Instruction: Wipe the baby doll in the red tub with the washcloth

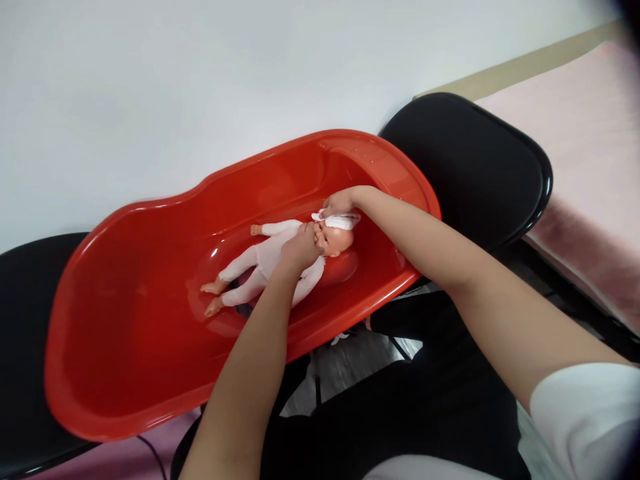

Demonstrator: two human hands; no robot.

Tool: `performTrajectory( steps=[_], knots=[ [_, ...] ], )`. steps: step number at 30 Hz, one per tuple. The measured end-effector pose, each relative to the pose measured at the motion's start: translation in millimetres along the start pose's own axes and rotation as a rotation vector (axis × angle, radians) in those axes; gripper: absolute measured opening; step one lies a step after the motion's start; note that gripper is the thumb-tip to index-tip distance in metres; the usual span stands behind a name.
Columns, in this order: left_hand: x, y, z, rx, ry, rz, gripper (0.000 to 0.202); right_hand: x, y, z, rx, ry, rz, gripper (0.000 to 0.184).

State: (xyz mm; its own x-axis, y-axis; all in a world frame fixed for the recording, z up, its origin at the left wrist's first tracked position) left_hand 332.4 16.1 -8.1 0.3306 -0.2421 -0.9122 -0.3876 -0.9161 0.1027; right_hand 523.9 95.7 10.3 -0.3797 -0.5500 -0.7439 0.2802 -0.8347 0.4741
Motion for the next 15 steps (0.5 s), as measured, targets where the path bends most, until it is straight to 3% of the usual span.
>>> performTrajectory(
  steps=[2,8,15],
  knots=[
    [-2.0,1.2,-2.8,-0.011,0.003,0.001,0.025,-0.8,0.6,1.4,-0.009,0.041,0.034,0.056],
    [-2.2,3.2,1.2,-0.049,0.023,0.018,0.029,2.9,8.6,-0.7,0.013,0.032,-0.097,0.056],
    [-0.9,1.2,4.2,-0.067,0.023,0.017,0.033,-3.0,1.6,1.5,0.053,0.276,-0.489,0.041]
  ],
)
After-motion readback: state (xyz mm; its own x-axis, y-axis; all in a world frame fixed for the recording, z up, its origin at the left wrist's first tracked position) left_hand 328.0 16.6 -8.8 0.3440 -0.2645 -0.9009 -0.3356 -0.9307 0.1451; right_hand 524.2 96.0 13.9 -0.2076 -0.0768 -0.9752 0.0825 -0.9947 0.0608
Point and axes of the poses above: each hand's wrist, its own y-axis away from the middle knuckle, its own x-axis out of the palm, z = x × y, the point moved 2 cm from there along -y, towards the middle knuckle, and after that the axes turned 11 degrees about -z, right-handed, at the moved point
